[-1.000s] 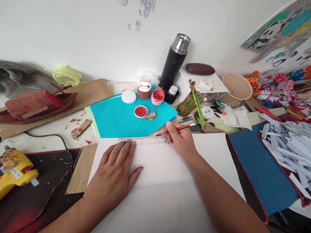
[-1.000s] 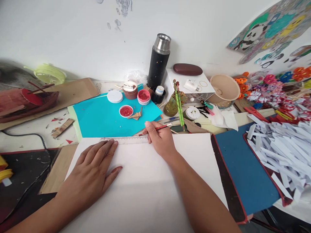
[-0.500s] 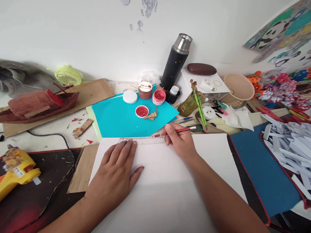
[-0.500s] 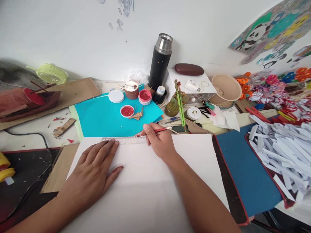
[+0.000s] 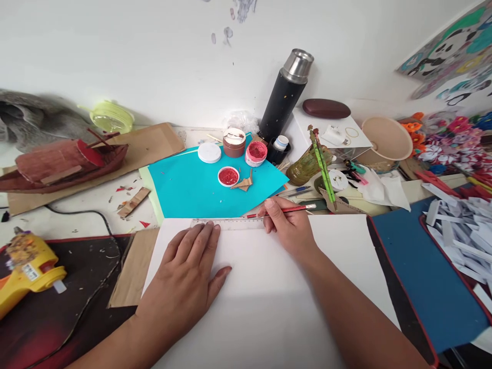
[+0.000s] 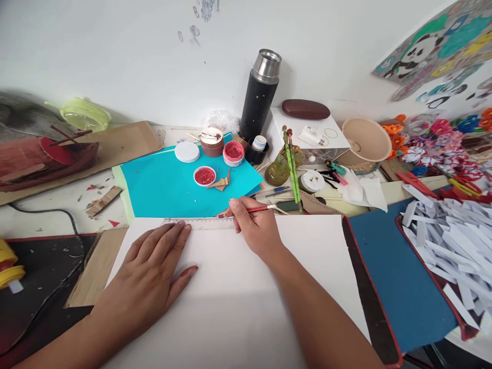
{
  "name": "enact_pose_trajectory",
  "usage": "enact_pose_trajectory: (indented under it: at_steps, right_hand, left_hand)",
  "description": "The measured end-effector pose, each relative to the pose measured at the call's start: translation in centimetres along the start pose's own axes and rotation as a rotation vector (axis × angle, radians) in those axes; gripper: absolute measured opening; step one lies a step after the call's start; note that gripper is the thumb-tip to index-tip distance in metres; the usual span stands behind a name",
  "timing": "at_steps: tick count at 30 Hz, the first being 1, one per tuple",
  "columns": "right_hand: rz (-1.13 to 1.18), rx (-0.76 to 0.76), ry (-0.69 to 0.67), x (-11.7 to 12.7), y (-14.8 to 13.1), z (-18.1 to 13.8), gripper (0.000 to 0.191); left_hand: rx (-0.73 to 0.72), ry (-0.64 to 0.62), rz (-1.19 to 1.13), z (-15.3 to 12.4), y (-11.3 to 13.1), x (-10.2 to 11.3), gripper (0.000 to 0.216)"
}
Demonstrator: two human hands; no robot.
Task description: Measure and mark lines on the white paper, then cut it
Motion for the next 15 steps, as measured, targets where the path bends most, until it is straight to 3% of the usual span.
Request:
enact_pose_trajectory:
  at_steps: [15]
  right_hand:
    - [-0.013, -0.015, -0.054, -0.41, -0.13, 0.02, 0.054]
  left_hand:
    - [-0.005, -0.022, -0.012, 0.11, 0.03, 0.19, 0.066]
Point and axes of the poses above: each hand's wrist, its own z-axis towards the middle knuckle, its own x-axis out of the back of the hand, y = z × x, the point moved 3 cm from there along z, towards the middle knuckle, and after that the axes turned 11 degrees about z, right-handed, at the moved point
